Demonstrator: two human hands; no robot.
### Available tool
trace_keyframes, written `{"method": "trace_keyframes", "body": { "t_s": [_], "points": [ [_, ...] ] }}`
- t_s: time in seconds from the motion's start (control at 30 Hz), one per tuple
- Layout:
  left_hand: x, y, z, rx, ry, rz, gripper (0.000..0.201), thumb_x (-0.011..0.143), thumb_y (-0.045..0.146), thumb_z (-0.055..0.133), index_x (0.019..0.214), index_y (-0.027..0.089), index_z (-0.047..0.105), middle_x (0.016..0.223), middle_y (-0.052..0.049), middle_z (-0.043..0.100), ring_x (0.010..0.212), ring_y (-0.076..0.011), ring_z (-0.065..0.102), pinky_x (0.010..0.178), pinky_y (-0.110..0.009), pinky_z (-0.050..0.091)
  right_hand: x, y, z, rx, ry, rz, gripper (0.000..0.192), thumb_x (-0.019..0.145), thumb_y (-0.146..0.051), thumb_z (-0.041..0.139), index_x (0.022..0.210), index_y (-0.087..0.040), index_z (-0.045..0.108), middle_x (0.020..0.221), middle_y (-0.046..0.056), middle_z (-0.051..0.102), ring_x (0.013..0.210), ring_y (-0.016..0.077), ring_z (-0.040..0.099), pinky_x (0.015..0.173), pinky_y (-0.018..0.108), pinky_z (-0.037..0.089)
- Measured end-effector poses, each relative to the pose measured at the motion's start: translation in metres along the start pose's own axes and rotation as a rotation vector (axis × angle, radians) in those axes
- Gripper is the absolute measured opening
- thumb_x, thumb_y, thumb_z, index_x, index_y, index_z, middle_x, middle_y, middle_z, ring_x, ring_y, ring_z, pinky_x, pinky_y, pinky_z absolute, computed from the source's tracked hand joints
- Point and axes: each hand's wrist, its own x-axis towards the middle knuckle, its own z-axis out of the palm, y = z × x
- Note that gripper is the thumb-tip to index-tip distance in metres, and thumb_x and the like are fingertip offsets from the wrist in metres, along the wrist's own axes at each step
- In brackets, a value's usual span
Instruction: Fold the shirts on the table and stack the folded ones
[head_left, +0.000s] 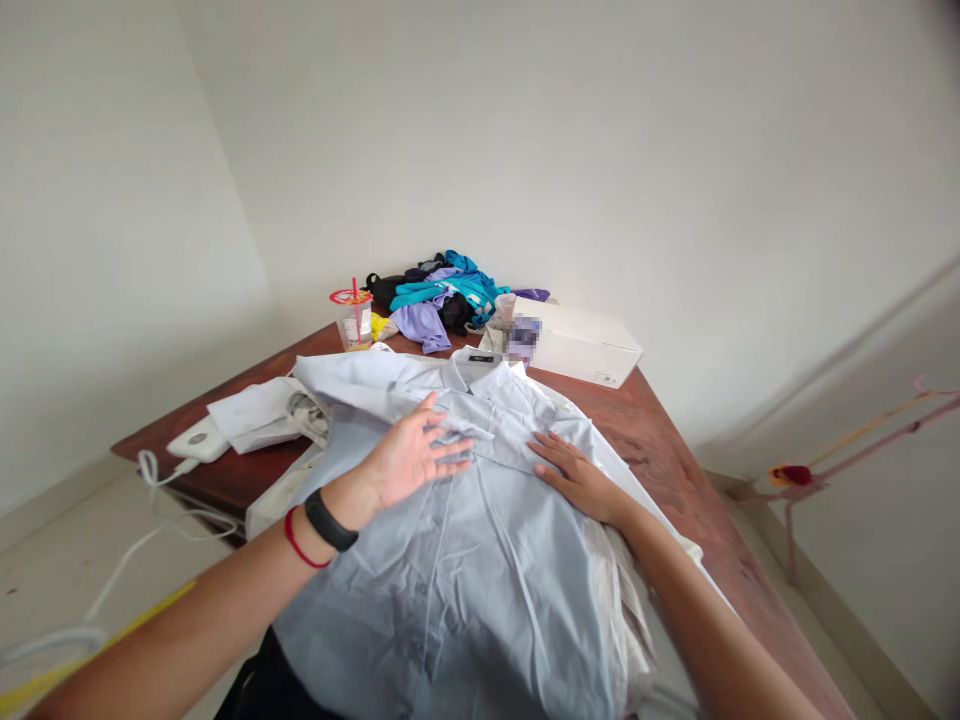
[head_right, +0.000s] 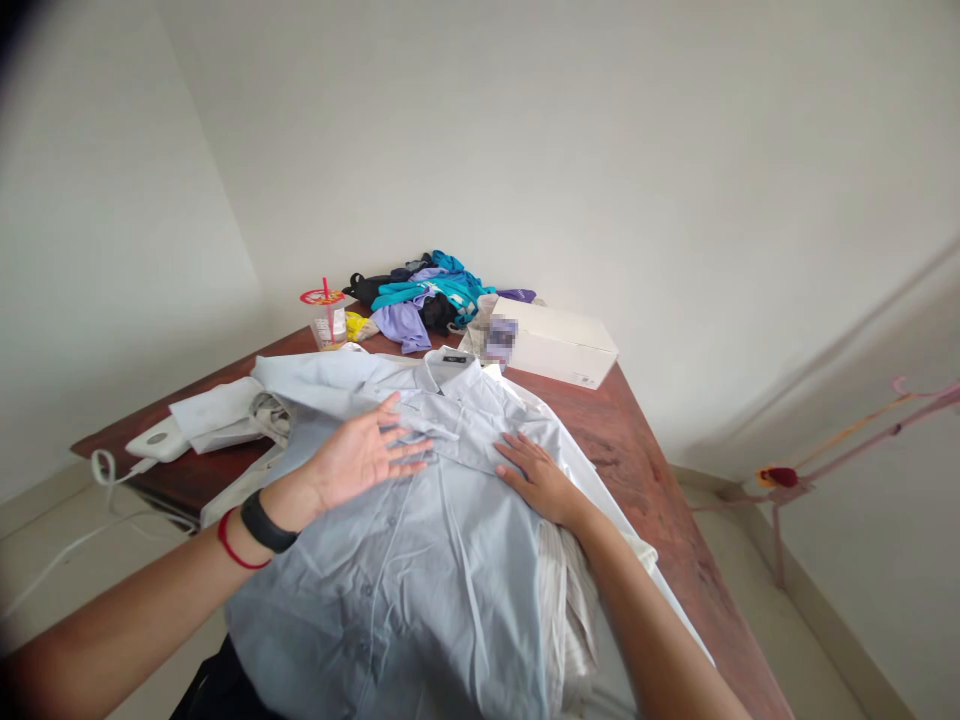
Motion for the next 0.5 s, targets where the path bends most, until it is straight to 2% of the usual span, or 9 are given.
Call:
{"method": "trace_keyframes", "body": {
  "t_s": [0.03, 0.1, 0.17, 0.27, 0.33, 0.4, 0.43, 0.5],
  "points": [
    [0.001, -0.008, -0.001, 0.033, -0.036, -0.078, 0.102, 0.083, 0.04, 0.058, 0.157, 0.057, -0.011, 0.171, -0.005, 0.012, 0.141, -0.0276, 0.054, 0.11, -0.046, 0.05, 0.0, 0.0, 0.0, -0.004, 0.0, 0.0, 0.071, 0.101, -0.071, 0.039, 0.156, -0.027, 0.05, 0.167, 0.006, 0.038, 0.159, 0.0321, 0.022, 0.131, 0.057, 0.017],
    [-0.003, -0.015, -0.004, 0.121, -0.117, -0.172, 0.104, 0.082, 0.044, 0.059, 0.157, 0.058, -0.011, 0.168, -0.005, 0.021, 0.138, -0.0274, 0.057, 0.111, -0.046, 0.049, 0.0, -0.001, 0.0, -0.008, 0.001, -0.002, 0.071, 0.101, -0.071, 0.039, 0.156, -0.027, 0.05, 0.167, 0.006, 0.038, 0.159, 0.032, 0.022, 0.131, 0.057, 0.017],
    [-0.012, -0.016, -0.01, 0.189, -0.176, -0.202, 0.103, 0.083, 0.047, 0.062, 0.157, 0.06, -0.007, 0.165, -0.006, 0.03, 0.135, -0.0283, 0.059, 0.11, -0.047, 0.05, 0.0, -0.002, -0.001, -0.009, -0.001, -0.001, 0.072, 0.101, -0.071, 0.038, 0.156, -0.026, 0.05, 0.167, 0.007, 0.037, 0.159, 0.0317, 0.022, 0.131, 0.056, 0.017],
    [-0.03, -0.013, -0.018, 0.243, -0.219, -0.223, 0.102, 0.084, 0.051, 0.07, 0.156, 0.064, -0.001, 0.168, -0.007, 0.029, 0.128, -0.0318, 0.064, 0.102, -0.05, 0.054, -0.001, -0.003, -0.002, -0.011, -0.01, 0.005, 0.073, 0.102, -0.071, 0.037, 0.156, -0.024, 0.05, 0.168, 0.008, 0.036, 0.16, 0.0313, 0.02, 0.131, 0.055, 0.016],
    [-0.041, -0.013, -0.021, 0.311, -0.281, -0.265, 0.088, 0.086, 0.054, 0.071, 0.154, 0.064, 0.017, 0.165, -0.007, 0.037, 0.12, -0.0333, 0.069, 0.095, -0.051, 0.056, -0.001, -0.003, -0.002, -0.006, -0.007, 0.008, 0.072, 0.102, -0.071, 0.037, 0.156, -0.025, 0.05, 0.167, 0.007, 0.037, 0.16, 0.0315, 0.021, 0.131, 0.056, 0.016],
    [-0.049, -0.013, -0.021, 0.445, -0.342, -0.256, 0.059, 0.089, 0.058, 0.069, 0.144, 0.056, 0.046, 0.154, -0.008, 0.054, 0.112, -0.0322, 0.073, 0.091, -0.049, 0.057, -0.001, -0.003, -0.002, 0.0, -0.005, 0.01, 0.071, 0.102, -0.07, 0.038, 0.157, -0.027, 0.049, 0.167, 0.006, 0.037, 0.16, 0.0318, 0.021, 0.131, 0.057, 0.016],
    [-0.052, -0.013, -0.021, 0.53, -0.356, -0.206, 0.047, 0.091, 0.059, 0.067, 0.136, 0.051, 0.057, 0.146, -0.008, 0.061, 0.109, -0.0309, 0.074, 0.091, -0.048, 0.057, -0.001, -0.003, -0.001, 0.001, -0.007, 0.011, 0.071, 0.102, -0.07, 0.039, 0.157, -0.027, 0.049, 0.167, 0.006, 0.037, 0.16, 0.0319, 0.021, 0.131, 0.057, 0.016],
    [-0.054, -0.01, -0.019, 0.713, -0.34, -0.03, 0.036, 0.094, 0.058, 0.064, 0.125, 0.041, 0.067, 0.134, -0.009, 0.069, 0.106, -0.0285, 0.075, 0.093, -0.046, 0.056, -0.001, -0.002, -0.001, 0.001, -0.015, 0.011, 0.07, 0.102, -0.07, 0.039, 0.157, -0.028, 0.048, 0.168, 0.005, 0.037, 0.16, 0.0319, 0.021, 0.131, 0.058, 0.016]
  ]
}}
